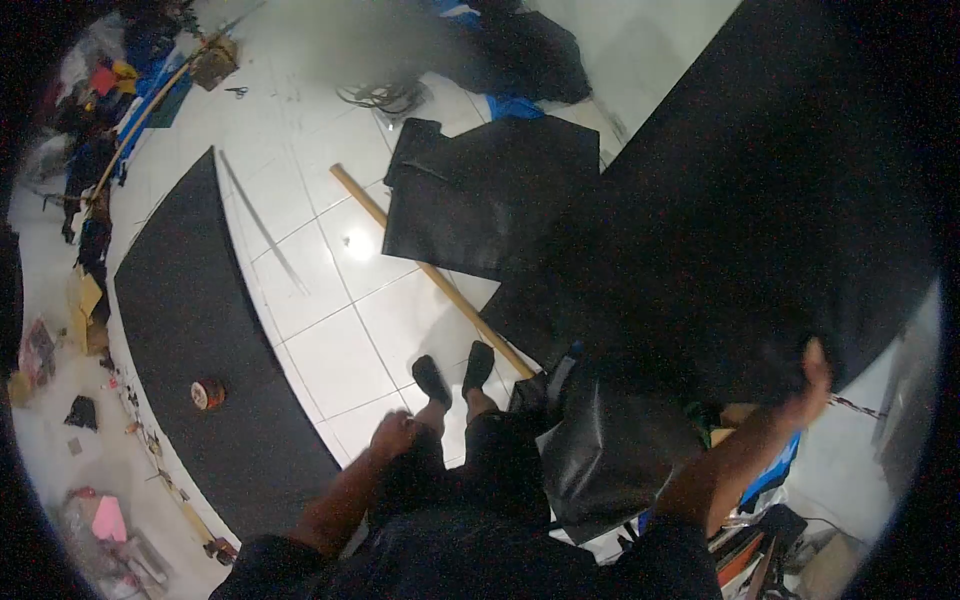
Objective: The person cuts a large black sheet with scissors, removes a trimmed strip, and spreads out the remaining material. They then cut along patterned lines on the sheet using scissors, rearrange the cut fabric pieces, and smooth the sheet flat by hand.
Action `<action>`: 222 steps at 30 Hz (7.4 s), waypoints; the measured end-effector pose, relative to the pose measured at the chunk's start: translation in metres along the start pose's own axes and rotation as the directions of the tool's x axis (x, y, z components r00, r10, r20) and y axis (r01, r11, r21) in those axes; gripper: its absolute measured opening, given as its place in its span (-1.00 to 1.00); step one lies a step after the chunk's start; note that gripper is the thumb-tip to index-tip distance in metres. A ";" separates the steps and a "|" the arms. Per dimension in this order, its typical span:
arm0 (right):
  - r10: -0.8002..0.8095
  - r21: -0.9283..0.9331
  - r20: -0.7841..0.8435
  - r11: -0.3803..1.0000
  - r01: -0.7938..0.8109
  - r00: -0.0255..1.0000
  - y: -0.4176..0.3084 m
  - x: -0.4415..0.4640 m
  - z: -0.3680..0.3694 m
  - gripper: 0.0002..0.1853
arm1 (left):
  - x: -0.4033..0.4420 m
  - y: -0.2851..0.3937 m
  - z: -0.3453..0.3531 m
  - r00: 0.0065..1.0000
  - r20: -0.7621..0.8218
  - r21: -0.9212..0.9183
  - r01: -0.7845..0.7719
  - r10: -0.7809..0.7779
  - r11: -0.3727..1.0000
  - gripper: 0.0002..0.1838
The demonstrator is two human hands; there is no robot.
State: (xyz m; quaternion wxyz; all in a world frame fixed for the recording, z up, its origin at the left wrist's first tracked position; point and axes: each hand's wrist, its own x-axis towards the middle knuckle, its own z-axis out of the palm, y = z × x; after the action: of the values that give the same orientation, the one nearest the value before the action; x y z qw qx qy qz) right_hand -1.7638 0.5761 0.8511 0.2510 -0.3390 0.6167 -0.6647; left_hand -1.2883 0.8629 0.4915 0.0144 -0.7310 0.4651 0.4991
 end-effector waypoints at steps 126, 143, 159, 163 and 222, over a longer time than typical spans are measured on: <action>0.148 -0.247 0.949 0.896 0.368 0.277 0.115 -1.086 1.492 -0.61 | -0.056 -0.700 -1.508 -0.585 -0.679 0.028 -0.624 -0.443 0.781 -0.58; 0.455 -0.099 0.880 0.459 0.883 -0.138 -0.033 -0.975 1.730 -0.26 | 0.167 -0.963 -1.651 -0.313 -0.523 -0.645 -0.462 -0.792 0.609 -0.45; 0.082 -0.018 0.997 0.309 0.951 -0.007 -0.091 -0.963 2.046 -0.58 | 0.396 -1.045 -1.985 -0.163 -0.661 -0.705 -0.200 -0.733 0.681 -0.50; 0.062 0.036 0.996 0.328 0.944 -0.059 -0.093 -0.936 2.182 -0.56 | 0.451 -1.022 -2.103 -0.183 -0.684 -0.686 -0.169 -0.707 0.708 -0.44; 0.165 0.180 0.926 0.601 0.778 -0.341 -0.124 -1.125 1.538 -0.70 | -0.035 -1.150 -1.507 -0.071 -0.460 -0.474 -0.823 -0.885 0.312 -0.57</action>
State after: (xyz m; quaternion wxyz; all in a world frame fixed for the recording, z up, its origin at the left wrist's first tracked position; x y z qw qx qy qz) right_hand 0.1407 0.4367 0.8302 0.2682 -0.9395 0.2074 0.0485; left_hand 0.5868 0.8069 0.7633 -0.7400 -0.6496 -0.1508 -0.0878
